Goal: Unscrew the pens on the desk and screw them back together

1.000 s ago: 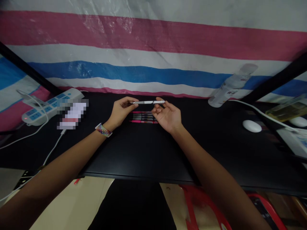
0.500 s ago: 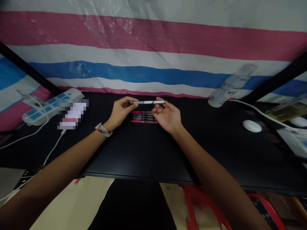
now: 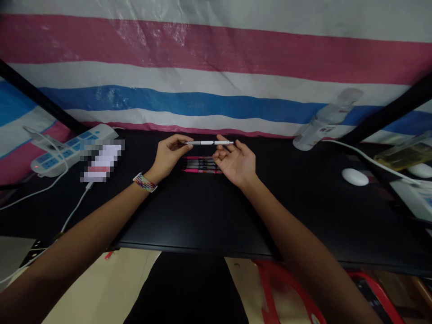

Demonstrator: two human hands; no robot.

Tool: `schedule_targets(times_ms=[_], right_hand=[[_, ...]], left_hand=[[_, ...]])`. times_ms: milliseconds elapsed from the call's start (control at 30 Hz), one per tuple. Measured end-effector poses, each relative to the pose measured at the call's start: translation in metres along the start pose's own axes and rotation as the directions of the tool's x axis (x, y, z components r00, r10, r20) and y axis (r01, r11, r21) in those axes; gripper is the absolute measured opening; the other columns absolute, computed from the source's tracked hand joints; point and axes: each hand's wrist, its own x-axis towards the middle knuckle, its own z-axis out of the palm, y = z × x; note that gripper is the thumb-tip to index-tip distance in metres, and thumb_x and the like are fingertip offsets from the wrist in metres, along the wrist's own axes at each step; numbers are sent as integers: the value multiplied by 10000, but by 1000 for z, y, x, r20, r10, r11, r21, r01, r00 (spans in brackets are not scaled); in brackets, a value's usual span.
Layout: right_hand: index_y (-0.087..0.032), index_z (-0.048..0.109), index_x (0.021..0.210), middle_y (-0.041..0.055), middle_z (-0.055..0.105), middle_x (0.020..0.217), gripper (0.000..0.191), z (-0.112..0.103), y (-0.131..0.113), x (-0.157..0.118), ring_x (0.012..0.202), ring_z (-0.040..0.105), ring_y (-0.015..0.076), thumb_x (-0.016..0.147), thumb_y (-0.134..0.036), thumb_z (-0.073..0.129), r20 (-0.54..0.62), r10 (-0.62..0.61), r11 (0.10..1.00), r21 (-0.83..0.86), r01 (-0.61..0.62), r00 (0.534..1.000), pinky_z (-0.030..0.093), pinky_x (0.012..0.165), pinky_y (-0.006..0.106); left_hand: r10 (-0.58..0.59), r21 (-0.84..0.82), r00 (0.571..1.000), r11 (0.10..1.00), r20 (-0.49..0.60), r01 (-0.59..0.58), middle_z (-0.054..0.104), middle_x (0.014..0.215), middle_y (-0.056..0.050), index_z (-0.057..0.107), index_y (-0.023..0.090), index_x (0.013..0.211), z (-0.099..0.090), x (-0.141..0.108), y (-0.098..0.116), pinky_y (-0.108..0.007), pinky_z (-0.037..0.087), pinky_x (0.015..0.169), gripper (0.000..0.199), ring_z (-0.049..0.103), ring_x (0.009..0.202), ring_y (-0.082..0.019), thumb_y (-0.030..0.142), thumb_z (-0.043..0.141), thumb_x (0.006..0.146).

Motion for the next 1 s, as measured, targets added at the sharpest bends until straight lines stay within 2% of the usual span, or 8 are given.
schedule_targets(times_ms=[167, 433, 533, 700, 867, 1000], right_hand=[[-226, 785, 1054, 47, 659, 874, 204, -1, 2, 3, 758, 589, 170, 1003, -262, 591, -26, -26, 997, -69, 24, 999, 615, 859, 357], [-251, 772, 1074, 45, 651, 873, 165, -6, 2, 6, 766, 585, 175, 1034, -351, 646, 33, -73, 987, -144, 77, 997, 623, 853, 362], [-246, 788, 1122, 59, 677, 909, 253, -4, 0, 4, 784, 598, 183, 1049, -405, 605, 36, -56, 990, -129, 60, 998, 624, 857, 373], [-235, 784, 1061, 51, 675, 889, 218, 2, 0, 2, 788, 603, 175, 1015, -240, 570, -24, -46, 997, -65, 44, 999, 616, 863, 352], [-234, 787, 1111, 66, 702, 924, 249, 0, 1, 2, 793, 606, 186, 1042, -333, 569, -4, -38, 996, -75, 38, 999, 624, 856, 373], [-237, 782, 1091, 52, 703, 892, 190, -2, 2, 3, 765, 598, 174, 981, -227, 628, -12, -40, 999, -33, 40, 999, 620, 846, 365]], left_hand=[[-12, 13, 1000, 1000, 4, 12, 870, 1066, -52, 860, 261, 1058, -1, 0, 0, -394, 643, 904, 175, 781, 952, -216, 304, 889, 891], [1, 32, 1000, 999, 17, -1, 867, 1061, -49, 859, 258, 1076, -2, 0, -2, -390, 643, 900, 182, 783, 944, -212, 306, 885, 903], [2, 18, 1000, 1000, 10, -2, 867, 1052, -49, 863, 253, 1074, -1, 0, -2, -378, 641, 895, 176, 784, 932, -203, 290, 885, 904], [-8, 37, 1000, 999, 10, 8, 873, 1066, -51, 861, 251, 1077, -2, 0, -2, -384, 650, 912, 175, 794, 960, -212, 271, 881, 904], [-9, 44, 1000, 999, 11, 9, 872, 1065, -49, 861, 255, 1070, -2, 1, -1, -388, 649, 914, 167, 788, 953, -209, 258, 883, 904], [-4, 41, 1000, 999, 19, 3, 871, 1071, -54, 861, 249, 1078, -3, 1, -3, -382, 646, 903, 170, 785, 954, -209, 263, 881, 909]])
